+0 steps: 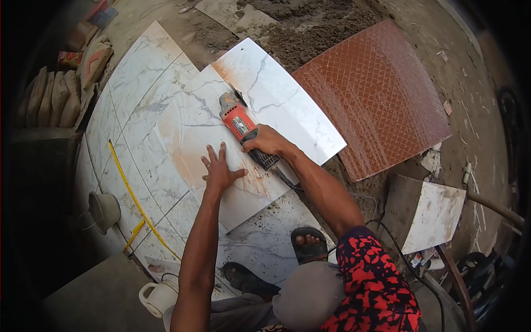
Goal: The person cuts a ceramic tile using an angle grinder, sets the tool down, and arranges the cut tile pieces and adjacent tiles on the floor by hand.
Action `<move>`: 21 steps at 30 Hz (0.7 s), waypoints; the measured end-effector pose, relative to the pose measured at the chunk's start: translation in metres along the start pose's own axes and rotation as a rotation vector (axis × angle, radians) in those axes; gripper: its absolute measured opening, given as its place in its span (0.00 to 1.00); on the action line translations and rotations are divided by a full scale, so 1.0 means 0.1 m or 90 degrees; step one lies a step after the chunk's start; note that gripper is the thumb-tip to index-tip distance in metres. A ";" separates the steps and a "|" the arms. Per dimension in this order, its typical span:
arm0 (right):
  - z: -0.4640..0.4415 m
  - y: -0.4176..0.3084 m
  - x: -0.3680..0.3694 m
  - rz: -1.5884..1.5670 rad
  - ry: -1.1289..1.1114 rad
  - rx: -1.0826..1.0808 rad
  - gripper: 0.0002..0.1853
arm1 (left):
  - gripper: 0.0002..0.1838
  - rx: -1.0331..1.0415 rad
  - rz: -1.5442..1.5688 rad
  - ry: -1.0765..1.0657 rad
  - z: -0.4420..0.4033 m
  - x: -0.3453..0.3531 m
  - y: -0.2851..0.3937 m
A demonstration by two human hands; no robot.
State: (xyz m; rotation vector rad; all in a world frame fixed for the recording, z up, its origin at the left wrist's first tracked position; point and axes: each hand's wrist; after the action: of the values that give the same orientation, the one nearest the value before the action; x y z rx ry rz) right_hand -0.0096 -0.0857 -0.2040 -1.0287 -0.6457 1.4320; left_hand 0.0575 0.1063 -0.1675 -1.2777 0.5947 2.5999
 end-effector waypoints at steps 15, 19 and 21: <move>0.23 0.04 0.01 -0.008 0.006 -0.016 0.28 | 0.69 -0.001 0.004 0.002 0.00 0.00 0.00; 0.30 -0.02 -0.01 -0.013 0.003 -0.013 0.27 | 0.69 -0.003 -0.001 -0.001 -0.01 0.00 -0.01; 0.30 0.01 0.00 -0.015 0.002 -0.009 0.27 | 0.69 -0.001 0.001 0.002 -0.02 0.01 -0.02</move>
State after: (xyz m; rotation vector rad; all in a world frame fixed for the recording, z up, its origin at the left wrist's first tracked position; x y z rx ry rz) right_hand -0.0365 -0.0803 -0.1909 -1.0312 -0.6639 1.4070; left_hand 0.0584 0.1072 -0.1699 -1.2821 0.5948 2.6002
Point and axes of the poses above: each hand's wrist, its own z-axis away from the middle knuckle, its own x-axis out of the palm, y = z × x, and after that the axes turned 6 degrees about z, right-handed
